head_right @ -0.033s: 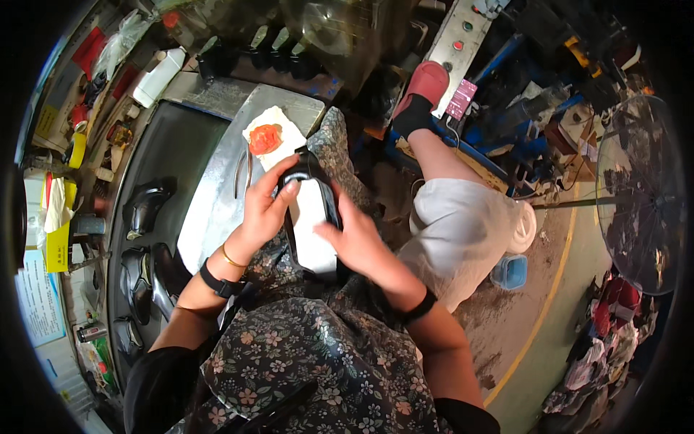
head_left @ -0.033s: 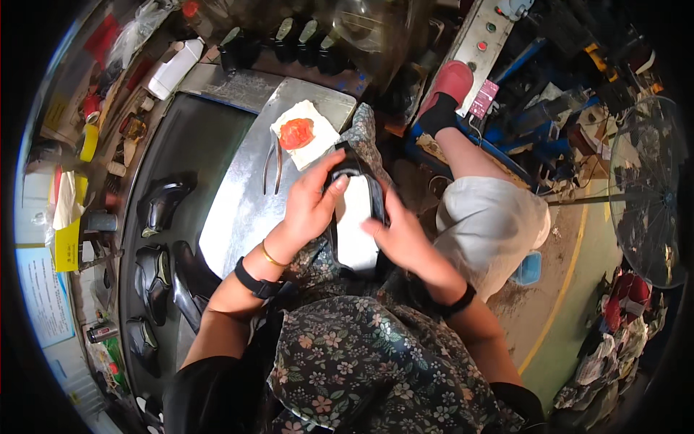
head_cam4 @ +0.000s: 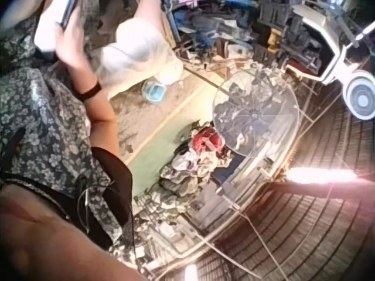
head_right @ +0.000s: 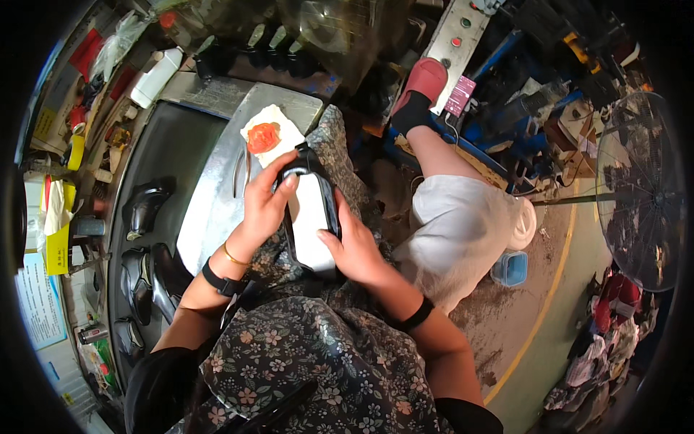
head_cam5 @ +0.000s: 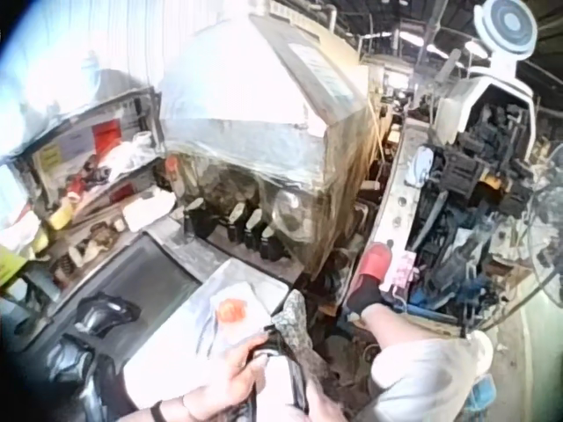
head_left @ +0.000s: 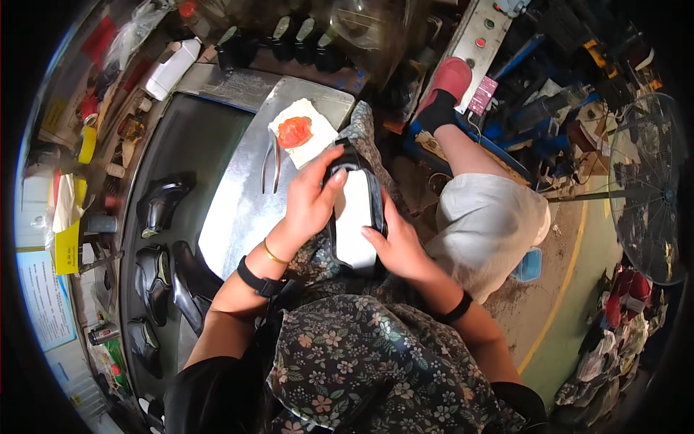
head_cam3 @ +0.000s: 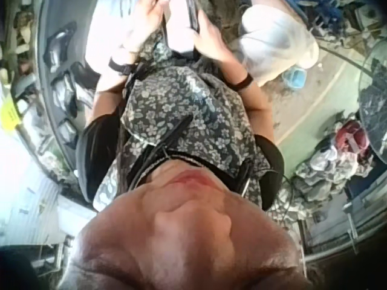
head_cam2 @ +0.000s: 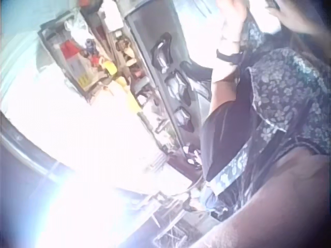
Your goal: Manually assemble and inspect shoe components on a production line, including applying glue and pressing layers together.
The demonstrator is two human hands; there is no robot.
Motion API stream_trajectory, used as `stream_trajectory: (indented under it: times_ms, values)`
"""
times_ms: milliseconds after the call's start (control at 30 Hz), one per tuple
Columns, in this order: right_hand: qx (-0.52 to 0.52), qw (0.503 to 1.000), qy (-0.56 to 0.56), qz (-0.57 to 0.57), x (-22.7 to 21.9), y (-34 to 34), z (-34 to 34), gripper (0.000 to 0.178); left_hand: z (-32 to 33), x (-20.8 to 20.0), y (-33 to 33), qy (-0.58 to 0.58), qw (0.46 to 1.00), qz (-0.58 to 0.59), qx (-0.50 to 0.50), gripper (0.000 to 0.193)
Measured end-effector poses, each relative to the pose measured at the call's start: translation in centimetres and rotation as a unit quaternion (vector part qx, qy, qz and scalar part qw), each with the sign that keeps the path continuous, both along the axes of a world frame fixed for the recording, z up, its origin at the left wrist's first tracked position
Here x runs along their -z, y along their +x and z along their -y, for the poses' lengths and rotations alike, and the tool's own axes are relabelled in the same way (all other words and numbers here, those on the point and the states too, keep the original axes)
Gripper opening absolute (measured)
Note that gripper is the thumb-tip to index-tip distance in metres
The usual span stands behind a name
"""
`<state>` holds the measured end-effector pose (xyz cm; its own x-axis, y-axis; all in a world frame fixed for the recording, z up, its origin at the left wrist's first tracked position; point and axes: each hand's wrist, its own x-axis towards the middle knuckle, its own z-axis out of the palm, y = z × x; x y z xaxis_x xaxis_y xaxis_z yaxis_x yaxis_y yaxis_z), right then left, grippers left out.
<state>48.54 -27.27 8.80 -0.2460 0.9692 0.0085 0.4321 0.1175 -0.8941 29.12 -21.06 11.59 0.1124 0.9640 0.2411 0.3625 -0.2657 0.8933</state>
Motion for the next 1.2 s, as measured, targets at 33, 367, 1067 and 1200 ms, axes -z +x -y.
stream_trajectory:
  times_ms: [33,367,1067,1200]
  values:
    - [0.072,0.997,0.039,-0.011,2.2,-0.4,1.0,0.057,-0.7,0.1,0.4,0.001,1.000,0.007,-0.004,0.036]
    - [0.019,0.784,-0.349,-0.513,2.4,3.4,-4.6,0.055,-2.5,-1.3,-1.2,-0.291,0.908,0.280,0.110,0.048]
    - [-0.004,0.984,-0.035,-0.172,4.5,-0.4,-0.1,0.070,-2.5,1.2,1.2,-0.307,0.917,0.203,0.152,0.051]
    - [0.075,0.913,-0.203,-0.346,2.1,-1.9,-1.5,0.071,-1.7,3.3,0.6,-0.314,0.853,0.417,0.000,0.055]
